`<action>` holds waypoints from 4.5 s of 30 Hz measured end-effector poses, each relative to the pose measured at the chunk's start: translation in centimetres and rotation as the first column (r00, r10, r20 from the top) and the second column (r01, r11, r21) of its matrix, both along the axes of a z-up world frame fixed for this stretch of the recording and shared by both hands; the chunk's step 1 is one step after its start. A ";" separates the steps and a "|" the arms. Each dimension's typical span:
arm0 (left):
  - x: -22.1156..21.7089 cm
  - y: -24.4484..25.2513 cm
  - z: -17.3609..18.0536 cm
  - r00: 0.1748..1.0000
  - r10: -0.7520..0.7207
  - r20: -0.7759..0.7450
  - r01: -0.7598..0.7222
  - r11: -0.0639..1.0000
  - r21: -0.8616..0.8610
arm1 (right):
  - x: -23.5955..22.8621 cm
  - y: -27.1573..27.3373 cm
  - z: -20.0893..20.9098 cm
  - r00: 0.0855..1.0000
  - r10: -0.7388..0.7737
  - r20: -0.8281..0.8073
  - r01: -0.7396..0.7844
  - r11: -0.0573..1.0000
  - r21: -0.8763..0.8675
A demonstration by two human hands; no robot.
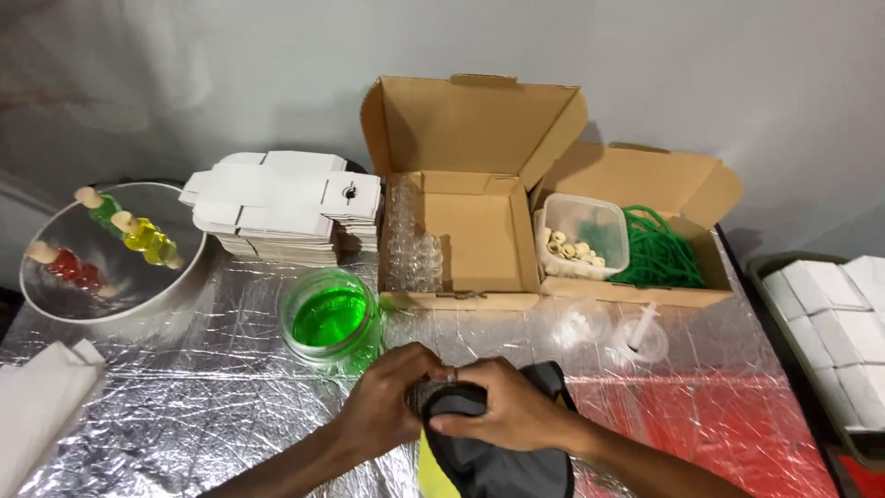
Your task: Filling small glass bottles with liquid using a syringe and assembling them with caps and protective pouches.
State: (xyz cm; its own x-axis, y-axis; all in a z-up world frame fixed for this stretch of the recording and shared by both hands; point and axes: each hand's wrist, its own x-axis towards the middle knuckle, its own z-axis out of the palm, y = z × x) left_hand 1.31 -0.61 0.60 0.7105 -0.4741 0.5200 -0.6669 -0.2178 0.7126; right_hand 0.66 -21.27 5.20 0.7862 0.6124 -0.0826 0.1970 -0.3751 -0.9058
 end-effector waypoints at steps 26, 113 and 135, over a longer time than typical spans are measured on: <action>-0.4 0.8 0.8 1.000 -0.015 0.005 0.015 0.999 -0.031 | -0.4 -0.1 0.2 0.999 -0.005 -0.049 0.004 1.000 -0.014; -0.3 2.0 -0.9 0.979 -0.135 -0.153 0.124 0.989 -0.082 | -0.6 1.2 -1.2 0.950 -0.308 -0.052 0.311 0.949 0.048; -0.7 2.2 -0.9 0.968 -0.110 -0.224 0.126 0.990 0.059 | 0.3 -1.2 -3.2 0.993 -0.115 0.003 0.114 0.991 0.066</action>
State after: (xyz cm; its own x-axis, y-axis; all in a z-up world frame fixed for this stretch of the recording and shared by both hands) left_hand 0.61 1.60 -0.28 0.7400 -0.5921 0.3191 -0.5202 -0.2030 0.8296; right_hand 0.97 -22.43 2.00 0.8518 0.5222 -0.0401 0.1619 -0.3355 -0.9280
